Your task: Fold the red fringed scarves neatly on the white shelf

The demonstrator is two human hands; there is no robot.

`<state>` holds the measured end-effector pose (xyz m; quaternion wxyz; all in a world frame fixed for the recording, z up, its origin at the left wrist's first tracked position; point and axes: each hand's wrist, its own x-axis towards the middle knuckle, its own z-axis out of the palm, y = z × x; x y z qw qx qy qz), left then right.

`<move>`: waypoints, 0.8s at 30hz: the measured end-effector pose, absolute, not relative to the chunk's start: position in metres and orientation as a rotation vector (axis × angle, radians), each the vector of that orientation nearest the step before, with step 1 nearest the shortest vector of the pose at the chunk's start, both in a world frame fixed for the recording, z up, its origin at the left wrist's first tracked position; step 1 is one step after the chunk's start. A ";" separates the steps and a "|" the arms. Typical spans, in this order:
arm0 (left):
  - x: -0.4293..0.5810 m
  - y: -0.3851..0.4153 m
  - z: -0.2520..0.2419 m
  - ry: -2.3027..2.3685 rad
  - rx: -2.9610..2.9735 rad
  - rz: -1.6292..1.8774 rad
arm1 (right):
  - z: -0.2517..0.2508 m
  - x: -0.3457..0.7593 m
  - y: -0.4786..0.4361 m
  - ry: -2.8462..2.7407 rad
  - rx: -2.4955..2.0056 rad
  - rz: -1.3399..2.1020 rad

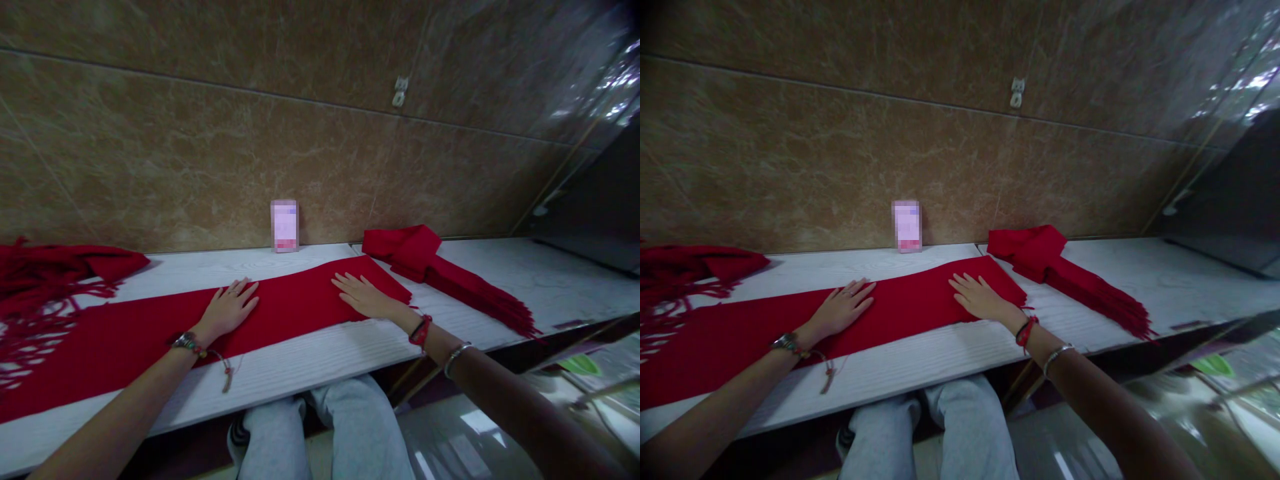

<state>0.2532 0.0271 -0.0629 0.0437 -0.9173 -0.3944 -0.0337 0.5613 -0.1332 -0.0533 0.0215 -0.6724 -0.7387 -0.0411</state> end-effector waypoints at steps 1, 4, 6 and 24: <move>0.253 0.027 -0.063 -1.211 -2.802 -0.107 | -0.055 0.576 -0.136 -2.239 -2.122 -0.112; 0.254 0.027 -0.064 -1.215 -2.802 -0.109 | -0.063 0.616 -0.146 -2.108 -2.216 -0.150; 0.254 0.027 -0.062 -1.218 -2.807 -0.117 | -0.064 0.636 -0.151 -2.020 -2.292 -0.185; 0.259 0.016 -0.058 -1.004 -2.924 -0.040 | -0.060 0.579 -0.145 -2.212 -2.188 -0.260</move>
